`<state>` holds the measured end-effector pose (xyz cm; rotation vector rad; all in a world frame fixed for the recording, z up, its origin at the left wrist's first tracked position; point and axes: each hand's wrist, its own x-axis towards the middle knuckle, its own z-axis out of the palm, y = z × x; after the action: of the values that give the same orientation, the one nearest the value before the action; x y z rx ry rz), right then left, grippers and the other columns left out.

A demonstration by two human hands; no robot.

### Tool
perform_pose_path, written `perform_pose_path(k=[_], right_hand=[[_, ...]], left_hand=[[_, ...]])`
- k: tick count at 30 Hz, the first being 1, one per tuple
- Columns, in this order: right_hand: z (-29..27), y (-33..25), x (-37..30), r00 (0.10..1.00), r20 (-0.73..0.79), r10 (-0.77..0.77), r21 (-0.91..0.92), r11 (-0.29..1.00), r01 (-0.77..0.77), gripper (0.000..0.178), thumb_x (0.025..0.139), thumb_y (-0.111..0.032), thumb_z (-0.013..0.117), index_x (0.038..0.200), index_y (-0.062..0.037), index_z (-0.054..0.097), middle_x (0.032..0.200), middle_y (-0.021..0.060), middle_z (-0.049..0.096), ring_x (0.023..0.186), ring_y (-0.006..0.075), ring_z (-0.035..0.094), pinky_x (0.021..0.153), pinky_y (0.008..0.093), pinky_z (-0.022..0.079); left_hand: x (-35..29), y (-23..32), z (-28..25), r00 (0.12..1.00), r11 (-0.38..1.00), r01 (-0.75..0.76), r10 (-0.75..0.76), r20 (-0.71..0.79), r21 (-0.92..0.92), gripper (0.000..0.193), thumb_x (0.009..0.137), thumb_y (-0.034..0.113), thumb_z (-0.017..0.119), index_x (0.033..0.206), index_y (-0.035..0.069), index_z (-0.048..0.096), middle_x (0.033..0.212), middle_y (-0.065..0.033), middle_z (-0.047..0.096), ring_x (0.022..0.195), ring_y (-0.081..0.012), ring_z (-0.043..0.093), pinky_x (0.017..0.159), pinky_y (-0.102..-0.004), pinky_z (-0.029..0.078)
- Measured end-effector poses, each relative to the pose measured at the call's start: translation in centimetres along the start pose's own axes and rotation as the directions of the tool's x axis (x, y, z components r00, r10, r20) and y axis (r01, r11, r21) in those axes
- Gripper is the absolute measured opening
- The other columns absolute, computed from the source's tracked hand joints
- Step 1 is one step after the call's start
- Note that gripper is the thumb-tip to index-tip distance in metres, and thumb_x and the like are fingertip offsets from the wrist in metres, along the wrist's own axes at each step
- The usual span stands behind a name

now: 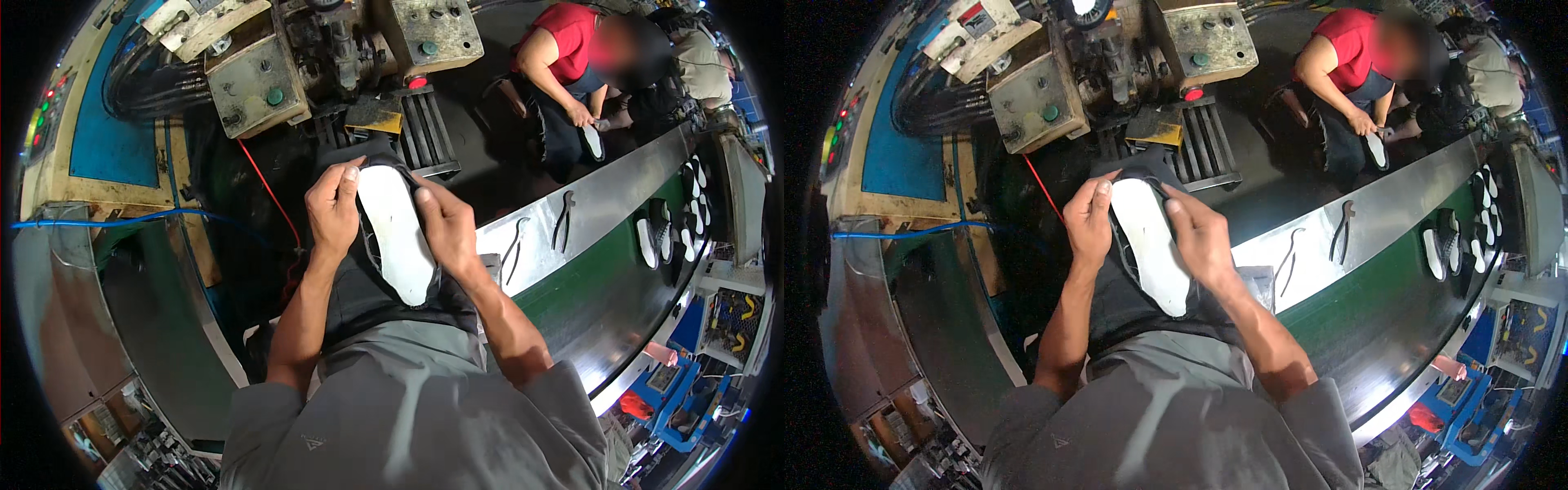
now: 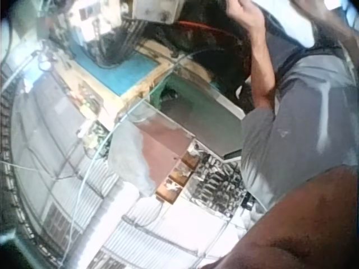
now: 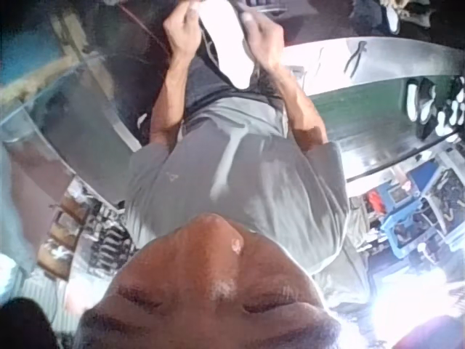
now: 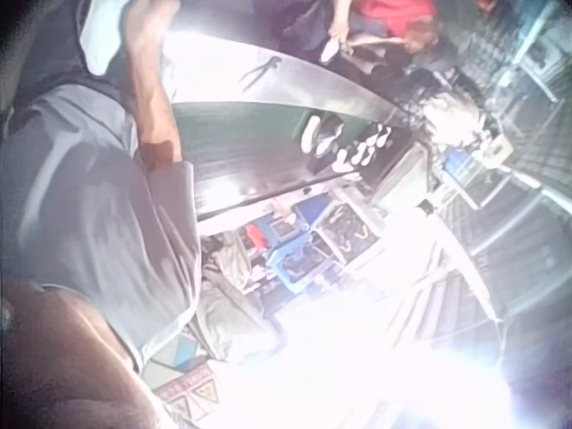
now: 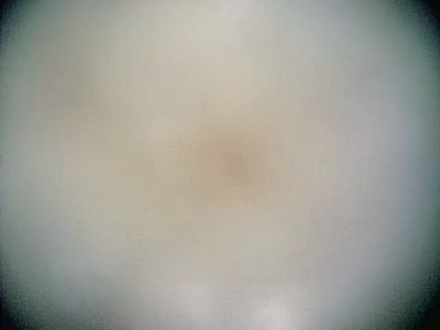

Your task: Using a lasting machine to shape shoes and placing them on a conveyor belt in a factory setting.

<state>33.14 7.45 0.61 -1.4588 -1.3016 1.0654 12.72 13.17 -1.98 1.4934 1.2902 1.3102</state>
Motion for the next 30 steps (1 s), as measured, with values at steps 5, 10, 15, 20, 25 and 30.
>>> perform_pose_path(k=[5, 10, 15, 20, 25, 30], right_hand=[[-2.0, -3.7, 0.6, 0.993, 0.045, -0.106, -0.104, 0.988, 0.111, 0.037, 0.108, -0.020, 0.067, 0.139, 0.0013, 0.072, 0.131, 0.0242, 0.076, 0.118, 0.0377, 0.076, 0.101, 0.0417, 0.059], [-2.7, -4.8, 3.9, 0.966, 0.130, -0.222, -0.266, 0.931, 0.249, 0.032, 0.105, -0.019, 0.071, 0.128, 0.0010, 0.076, 0.114, 0.0250, 0.077, 0.101, 0.0418, 0.077, 0.083, 0.0449, 0.062], [-1.2, -4.0, 4.8, 0.895, 0.075, -0.440, -0.486, 0.767, 0.418, 0.018, 0.105, -0.016, 0.072, 0.103, 0.0026, 0.075, 0.082, 0.0220, 0.071, 0.071, 0.0406, 0.070, 0.065, 0.0436, 0.055], [-0.6, -3.3, 4.8, 0.916, 0.000, -0.402, -0.546, 0.767, 0.337, 0.019, 0.106, -0.016, 0.073, 0.097, 0.0008, 0.072, 0.074, 0.0204, 0.066, 0.064, 0.0393, 0.066, 0.061, 0.0446, 0.053], [-2.9, -5.6, 5.4, 0.914, 0.177, -0.365, -0.370, 0.836, 0.406, 0.017, 0.105, -0.012, 0.074, 0.111, 0.0032, 0.075, 0.091, 0.0224, 0.073, 0.071, 0.0380, 0.070, 0.065, 0.0433, 0.055], [-2.8, -5.2, 6.6, 0.808, 0.322, -0.493, -0.378, 0.716, 0.587, 0.015, 0.102, -0.006, 0.072, 0.114, 0.0021, 0.072, 0.103, 0.0222, 0.074, 0.086, 0.0439, 0.072, 0.074, 0.0477, 0.059]], left_hand=[[1.5, 2.9, -1.8, 0.967, 0.989, -0.132, 0.114, 0.228, 0.063, 0.028, 0.111, 0.015, 0.065, 0.127, -0.006, 0.075, 0.117, -0.0210, 0.081, 0.107, -0.0301, 0.078, 0.094, -0.0367, 0.059], [3.2, 4.0, -2.1, 0.876, 0.913, -0.381, 0.307, 0.372, 0.144, 0.021, 0.104, 0.007, 0.071, 0.120, -0.006, 0.073, 0.112, -0.0229, 0.079, 0.100, -0.0391, 0.079, 0.085, -0.0401, 0.063], [3.2, 3.4, -0.5, 0.884, 0.870, -0.438, 0.371, 0.285, 0.227, 0.011, 0.102, 0.006, 0.072, 0.106, -0.004, 0.068, 0.095, -0.0208, 0.075, 0.083, -0.0427, 0.074, 0.071, -0.0456, 0.059], [3.1, 3.3, 0.0, 0.900, 0.853, -0.425, 0.360, 0.246, 0.303, 0.010, 0.103, 0.006, 0.071, 0.102, -0.002, 0.065, 0.086, -0.0196, 0.071, 0.076, -0.0427, 0.071, 0.066, -0.0482, 0.055], [4.0, 4.5, -2.2, 0.847, 0.884, -0.419, 0.299, 0.439, 0.207, 0.011, 0.104, 0.005, 0.068, 0.111, -0.004, 0.068, 0.100, -0.0214, 0.074, 0.087, -0.0420, 0.074, 0.076, -0.0452, 0.058], [5.0, 5.0, -2.5, 0.768, 0.826, -0.525, 0.356, 0.532, 0.205, 0.011, 0.103, 0.002, 0.065, 0.112, -0.005, 0.068, 0.101, -0.0222, 0.073, 0.089, -0.0442, 0.074, 0.077, -0.0478, 0.059]])
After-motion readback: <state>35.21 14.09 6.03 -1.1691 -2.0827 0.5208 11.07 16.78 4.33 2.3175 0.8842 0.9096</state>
